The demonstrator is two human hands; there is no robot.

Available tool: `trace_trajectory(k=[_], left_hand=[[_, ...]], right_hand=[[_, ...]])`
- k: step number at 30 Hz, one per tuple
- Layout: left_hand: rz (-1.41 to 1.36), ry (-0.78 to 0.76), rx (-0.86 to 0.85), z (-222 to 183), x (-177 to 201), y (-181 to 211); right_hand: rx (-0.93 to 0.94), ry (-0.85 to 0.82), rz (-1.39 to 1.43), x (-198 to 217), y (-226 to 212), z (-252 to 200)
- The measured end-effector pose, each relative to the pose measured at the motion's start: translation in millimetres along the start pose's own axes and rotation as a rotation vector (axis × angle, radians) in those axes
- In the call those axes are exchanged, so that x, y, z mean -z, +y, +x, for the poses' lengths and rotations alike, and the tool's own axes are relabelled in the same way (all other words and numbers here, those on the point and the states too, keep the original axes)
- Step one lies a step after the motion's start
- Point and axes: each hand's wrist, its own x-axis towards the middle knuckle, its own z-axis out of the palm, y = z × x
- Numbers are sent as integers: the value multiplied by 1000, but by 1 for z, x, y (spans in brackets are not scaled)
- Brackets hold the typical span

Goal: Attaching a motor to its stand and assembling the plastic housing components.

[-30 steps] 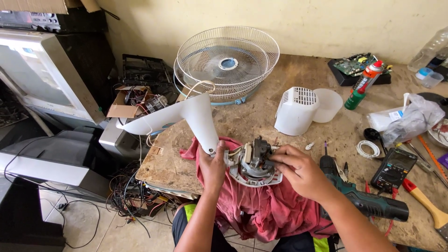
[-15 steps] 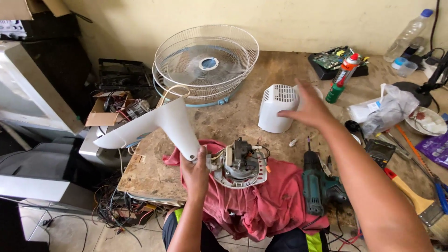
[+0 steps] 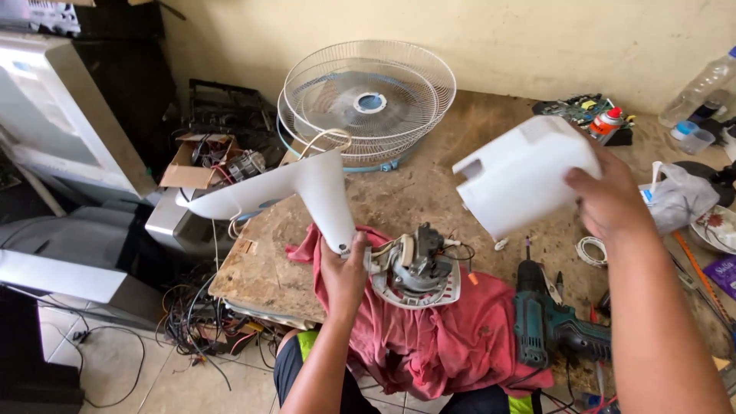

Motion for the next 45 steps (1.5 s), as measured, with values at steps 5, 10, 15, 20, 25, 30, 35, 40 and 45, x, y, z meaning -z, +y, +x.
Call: trace_trajectory(k=[5, 10, 15, 20, 25, 30, 35, 40, 45], left_hand=[[0, -3, -27, 2, 0, -2], [40, 0, -67, 5, -2, -7], [-3, 128, -29, -5, -8, 6], [-27, 143, -27, -6, -8, 4], [-36, 120, -30, -7, -8, 12], [-39, 119, -37, -6, -7, 8], [-64, 120, -60, -7, -8, 1], [-53, 151, -77, -6, -6, -7], [-35, 156, -81, -14, -5, 1]], right_hand=[[-83, -159, 357, -17, -17, -52], [-35, -138, 325, -54, -11, -83], [315, -124, -197, -77, -13, -94], [423, -146, -427, -108, -27, -102], [452, -166, -500, -127, -39, -107], [461, -214, -519, -127, -49, -109], [493, -231, -516, -123, -43, -108], [522, -317, -480, -118, -41, -107], [522, -355, -499, -117, -51, -118]])
